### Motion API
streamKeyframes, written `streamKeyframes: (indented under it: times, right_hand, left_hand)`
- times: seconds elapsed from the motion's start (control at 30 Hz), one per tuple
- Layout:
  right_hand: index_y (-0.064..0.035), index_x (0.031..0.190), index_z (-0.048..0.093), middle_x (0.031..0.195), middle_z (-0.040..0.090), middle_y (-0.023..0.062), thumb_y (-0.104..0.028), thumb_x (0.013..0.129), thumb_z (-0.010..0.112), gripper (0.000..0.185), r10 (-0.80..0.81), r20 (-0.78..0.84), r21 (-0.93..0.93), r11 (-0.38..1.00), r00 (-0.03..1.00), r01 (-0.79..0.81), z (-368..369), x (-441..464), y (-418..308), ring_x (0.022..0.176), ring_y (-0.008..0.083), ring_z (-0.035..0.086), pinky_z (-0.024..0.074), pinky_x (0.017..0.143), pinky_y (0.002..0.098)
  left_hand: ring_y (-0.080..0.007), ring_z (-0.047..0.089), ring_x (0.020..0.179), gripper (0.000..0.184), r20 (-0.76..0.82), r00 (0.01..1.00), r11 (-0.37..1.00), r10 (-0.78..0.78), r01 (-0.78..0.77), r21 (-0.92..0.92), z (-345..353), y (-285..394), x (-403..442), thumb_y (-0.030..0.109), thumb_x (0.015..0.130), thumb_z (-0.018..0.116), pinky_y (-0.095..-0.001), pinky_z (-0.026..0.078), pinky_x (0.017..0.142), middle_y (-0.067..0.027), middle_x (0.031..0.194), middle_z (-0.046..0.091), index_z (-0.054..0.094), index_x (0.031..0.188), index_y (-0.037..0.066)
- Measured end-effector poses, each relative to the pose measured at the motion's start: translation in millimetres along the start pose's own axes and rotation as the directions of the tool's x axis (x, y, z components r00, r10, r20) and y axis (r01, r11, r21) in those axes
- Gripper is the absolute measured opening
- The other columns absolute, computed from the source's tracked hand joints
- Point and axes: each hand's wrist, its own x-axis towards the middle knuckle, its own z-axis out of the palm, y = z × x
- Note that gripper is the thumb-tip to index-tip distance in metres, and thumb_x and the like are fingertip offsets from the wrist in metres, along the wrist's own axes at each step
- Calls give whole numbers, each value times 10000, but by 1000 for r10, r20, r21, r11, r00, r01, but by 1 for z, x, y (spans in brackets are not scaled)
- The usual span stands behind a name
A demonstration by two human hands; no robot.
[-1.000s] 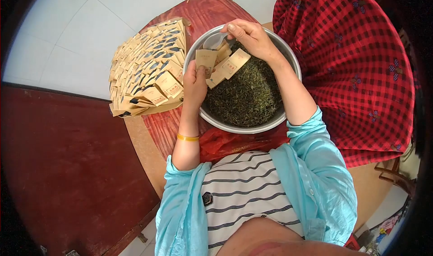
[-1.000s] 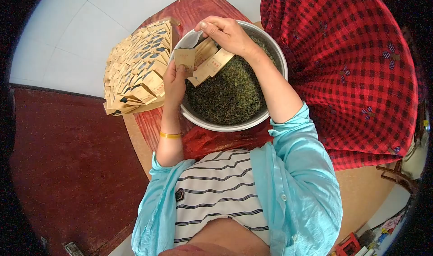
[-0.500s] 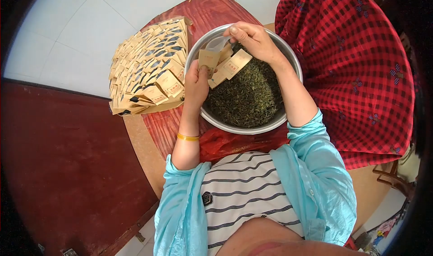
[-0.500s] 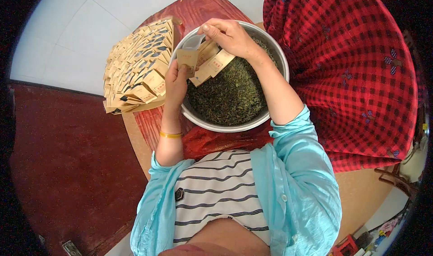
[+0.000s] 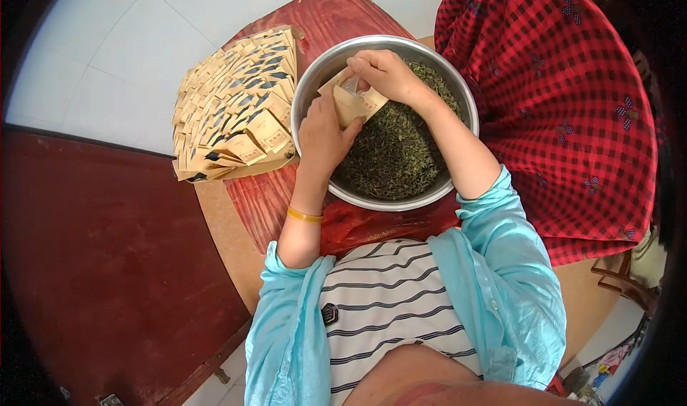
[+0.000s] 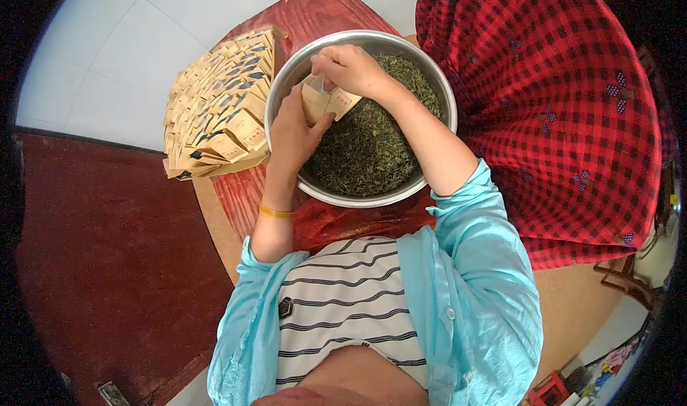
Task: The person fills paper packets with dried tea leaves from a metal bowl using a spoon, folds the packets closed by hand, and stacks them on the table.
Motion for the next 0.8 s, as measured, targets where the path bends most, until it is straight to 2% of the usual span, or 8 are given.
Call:
streamKeyframes:
  times: [0.07,0.13,0.27,0.43,0.57,0.63,0.73,0.8]
  right_hand:
    - [-24,865,689,684,641,54,-346,979,519,381,3,-1,18,1000,1000,-3,-2,0,3,671,131,664,510,629,295]
    - [-22,856,683,668,627,49,-345,981,517,385,-15,-12,-1,1000,1000,15,-3,1,5,660,125,644,506,627,292]
    - [-18,872,678,663,617,43,-335,982,523,370,-28,-1,-41,999,1000,28,-6,0,2,651,118,618,499,621,282]
    - [-22,889,671,660,605,33,-326,978,545,341,-38,59,128,991,998,30,-9,0,3,655,111,606,486,606,269]
    - [-30,882,671,659,607,28,-329,984,539,343,-44,45,120,992,998,38,-9,1,6,661,110,611,485,604,268]
    - [-36,886,667,659,610,18,-337,989,530,347,-67,-3,-43,997,998,67,-9,0,3,655,101,603,482,611,265]
    - [-49,912,660,661,555,-22,-350,1025,477,369,-81,-66,-44,996,995,78,-15,-2,4,640,58,519,404,578,225]
    - [-43,923,654,683,568,-25,-326,1027,479,349,-73,-138,29,997,988,78,-21,5,20,642,57,521,422,591,222]
  left_hand:
    - [-368,582,1050,799,4,1000,999,2,-2,54,5,-5,0,296,736,793,-439,491,827,-187,1165,587,399,1383,41]
    - [-369,573,1049,759,-135,980,987,144,-133,86,8,-10,0,280,733,791,-445,474,855,-193,1153,592,439,1363,45]
    - [-370,564,1059,720,-166,973,985,160,-147,88,9,-12,1,255,741,789,-460,458,879,-196,1160,588,464,1347,41]
    - [-371,562,1070,701,-98,991,994,89,-94,-54,4,-12,1,216,754,782,-458,458,888,-193,1162,594,464,1352,37]
    - [-375,565,1054,689,-165,974,987,157,-160,-2,6,-12,2,212,750,784,-461,460,877,-197,1135,600,475,1339,32]
    - [-371,586,1031,660,-175,965,981,193,-187,49,4,-10,1,200,780,765,-438,472,897,-198,1144,601,488,1357,40]
    - [-368,595,1004,626,-122,987,995,100,-97,27,-1,-8,0,187,789,754,-426,485,875,-192,1100,617,500,1341,36]
    - [-365,602,991,604,-165,985,998,56,-62,-32,1,-10,0,184,778,756,-436,487,854,-186,1065,626,512,1311,40]
